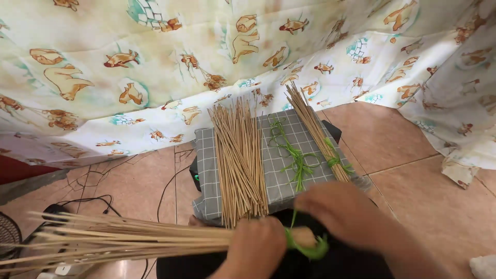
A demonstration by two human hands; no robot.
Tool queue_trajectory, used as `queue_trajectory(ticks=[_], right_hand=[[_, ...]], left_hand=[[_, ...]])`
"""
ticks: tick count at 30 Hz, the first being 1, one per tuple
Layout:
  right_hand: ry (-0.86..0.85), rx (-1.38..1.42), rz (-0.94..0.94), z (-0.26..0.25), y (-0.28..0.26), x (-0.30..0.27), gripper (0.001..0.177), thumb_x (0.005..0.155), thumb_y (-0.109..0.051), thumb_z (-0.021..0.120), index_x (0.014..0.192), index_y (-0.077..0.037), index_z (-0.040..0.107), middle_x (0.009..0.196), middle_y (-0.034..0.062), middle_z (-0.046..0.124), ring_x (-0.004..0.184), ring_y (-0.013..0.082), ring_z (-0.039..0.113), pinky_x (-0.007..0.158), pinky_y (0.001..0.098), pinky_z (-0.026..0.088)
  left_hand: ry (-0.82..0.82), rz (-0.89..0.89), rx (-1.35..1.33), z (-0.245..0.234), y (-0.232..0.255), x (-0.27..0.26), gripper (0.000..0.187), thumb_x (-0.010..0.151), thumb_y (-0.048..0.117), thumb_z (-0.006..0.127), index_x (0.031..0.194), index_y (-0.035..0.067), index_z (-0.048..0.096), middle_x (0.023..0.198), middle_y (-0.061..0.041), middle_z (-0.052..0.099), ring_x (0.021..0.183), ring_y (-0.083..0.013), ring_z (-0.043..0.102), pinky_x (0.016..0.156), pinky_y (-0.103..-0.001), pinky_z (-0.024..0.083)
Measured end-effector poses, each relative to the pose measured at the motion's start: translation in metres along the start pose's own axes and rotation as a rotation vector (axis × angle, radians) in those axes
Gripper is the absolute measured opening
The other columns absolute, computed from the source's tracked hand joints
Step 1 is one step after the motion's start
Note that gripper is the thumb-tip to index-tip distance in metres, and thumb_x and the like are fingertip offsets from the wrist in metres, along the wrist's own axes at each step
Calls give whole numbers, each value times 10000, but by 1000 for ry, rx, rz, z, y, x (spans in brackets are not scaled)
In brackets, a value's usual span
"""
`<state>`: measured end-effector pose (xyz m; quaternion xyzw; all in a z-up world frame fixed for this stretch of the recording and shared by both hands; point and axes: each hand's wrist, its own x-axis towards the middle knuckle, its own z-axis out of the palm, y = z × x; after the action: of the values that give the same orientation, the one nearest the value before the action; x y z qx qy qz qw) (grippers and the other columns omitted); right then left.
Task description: Tying bundles of wooden sticks together using green plastic strips.
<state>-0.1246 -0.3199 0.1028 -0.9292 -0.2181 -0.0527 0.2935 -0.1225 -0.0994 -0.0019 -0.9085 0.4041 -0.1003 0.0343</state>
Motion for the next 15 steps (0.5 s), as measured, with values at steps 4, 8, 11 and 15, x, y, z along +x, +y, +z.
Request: queue_trajectory(ticks=[4,8,11,15], right_hand=[[-139,354,-28,46,16,23,203,908,-239,680,877,-61,773,725,-12,769,586,149,595,562,298,487],[-160,130,-91,105,4,-22,189,920,-210,584,1077,-184,686,992,-17,756,823,215,687,766,350,518],[-35,-225,-348,93,-4,-32,99,930,-244,622,987,-164,633,801,5,682,598,248,623,593,353,472],[-119,-147,-274,35,-9,4,149,882,-353,642,891,-218,706,786,-10,678,653,235,616,610,393,482]], left_hand=[[29,-48,-139,-50,-12,-1,137,897,156,615,844,31,639,667,-135,679,460,-293,653,418,-426,532],[-174,-439,-195,-50,-49,1,138,870,207,653,881,70,666,746,-136,718,607,-331,738,521,-499,597],[-187,-437,-58,-4,-44,-1,126,886,205,663,831,95,693,731,-101,704,572,-296,724,475,-466,574],[-245,-176,-122,11,-13,-13,185,925,183,614,800,94,716,728,-112,712,553,-311,710,459,-453,547]])
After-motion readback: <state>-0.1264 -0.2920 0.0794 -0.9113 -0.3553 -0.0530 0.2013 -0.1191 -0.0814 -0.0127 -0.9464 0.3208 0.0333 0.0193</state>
